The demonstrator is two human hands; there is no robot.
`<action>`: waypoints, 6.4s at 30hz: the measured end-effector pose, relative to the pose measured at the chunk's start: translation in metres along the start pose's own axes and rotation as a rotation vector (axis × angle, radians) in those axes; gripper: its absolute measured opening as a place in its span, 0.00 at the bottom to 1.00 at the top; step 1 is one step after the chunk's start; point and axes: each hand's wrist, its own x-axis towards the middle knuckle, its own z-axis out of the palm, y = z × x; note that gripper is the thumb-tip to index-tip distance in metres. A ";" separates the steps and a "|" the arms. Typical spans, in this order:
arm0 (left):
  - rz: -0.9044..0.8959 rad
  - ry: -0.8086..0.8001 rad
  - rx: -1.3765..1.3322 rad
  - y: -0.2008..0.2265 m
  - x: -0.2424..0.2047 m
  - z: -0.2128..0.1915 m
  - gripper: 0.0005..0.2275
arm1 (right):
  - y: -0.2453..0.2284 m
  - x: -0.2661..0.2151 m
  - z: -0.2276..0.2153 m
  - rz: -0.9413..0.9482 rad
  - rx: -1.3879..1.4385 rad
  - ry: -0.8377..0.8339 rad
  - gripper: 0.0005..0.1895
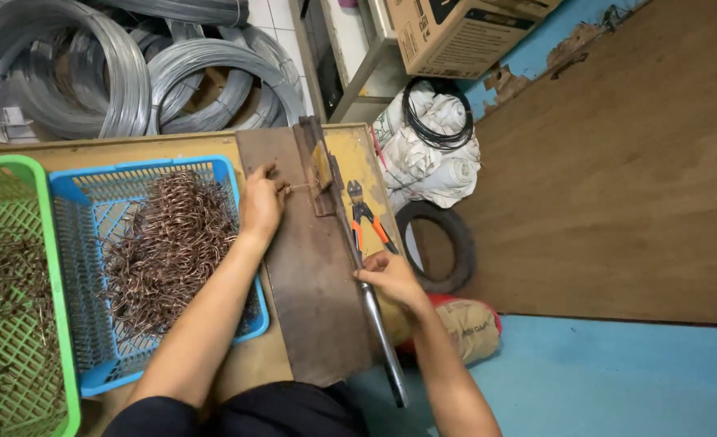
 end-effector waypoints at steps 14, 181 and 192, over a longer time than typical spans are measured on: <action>-0.138 0.020 -0.203 0.012 -0.003 0.038 0.01 | -0.016 -0.005 -0.032 -0.238 0.097 -0.074 0.09; 0.146 0.054 -0.264 0.050 -0.080 -0.024 0.05 | 0.025 0.012 0.041 -0.117 -0.175 0.296 0.16; 0.082 -0.149 -0.328 0.095 -0.132 -0.078 0.05 | -0.044 -0.035 0.023 -0.196 0.212 0.232 0.12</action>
